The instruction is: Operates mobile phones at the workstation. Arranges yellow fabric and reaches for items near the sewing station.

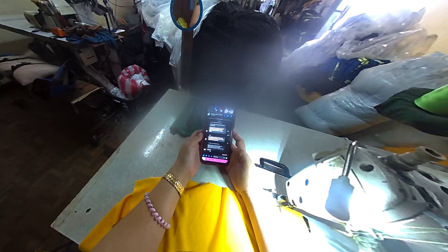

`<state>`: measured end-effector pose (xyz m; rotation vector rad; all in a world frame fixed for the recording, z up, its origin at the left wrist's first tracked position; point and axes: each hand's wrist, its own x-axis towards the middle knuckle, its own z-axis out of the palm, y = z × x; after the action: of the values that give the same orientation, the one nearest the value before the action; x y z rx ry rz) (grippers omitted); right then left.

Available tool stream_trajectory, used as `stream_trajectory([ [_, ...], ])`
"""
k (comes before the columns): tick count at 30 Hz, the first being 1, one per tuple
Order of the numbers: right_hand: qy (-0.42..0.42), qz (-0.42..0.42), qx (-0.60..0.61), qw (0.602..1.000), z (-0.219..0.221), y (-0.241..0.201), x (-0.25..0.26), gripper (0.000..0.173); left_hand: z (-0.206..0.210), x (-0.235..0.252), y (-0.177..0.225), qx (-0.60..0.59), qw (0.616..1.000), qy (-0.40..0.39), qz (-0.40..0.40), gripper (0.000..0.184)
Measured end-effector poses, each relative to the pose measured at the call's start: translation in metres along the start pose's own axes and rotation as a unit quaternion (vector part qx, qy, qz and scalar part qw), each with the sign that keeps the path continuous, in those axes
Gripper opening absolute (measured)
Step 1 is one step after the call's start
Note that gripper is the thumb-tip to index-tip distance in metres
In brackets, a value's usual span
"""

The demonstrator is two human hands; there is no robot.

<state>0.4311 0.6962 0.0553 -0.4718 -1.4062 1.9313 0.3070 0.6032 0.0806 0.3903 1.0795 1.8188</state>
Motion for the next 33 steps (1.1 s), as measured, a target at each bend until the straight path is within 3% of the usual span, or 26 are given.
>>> stream_trajectory([
  [33,-0.004,-0.008,0.001,1.0,-0.0028,0.0034,0.0012,0.047,-0.0011,0.0011,-0.0008,-0.004,1.0,0.001,-0.003,0.041],
])
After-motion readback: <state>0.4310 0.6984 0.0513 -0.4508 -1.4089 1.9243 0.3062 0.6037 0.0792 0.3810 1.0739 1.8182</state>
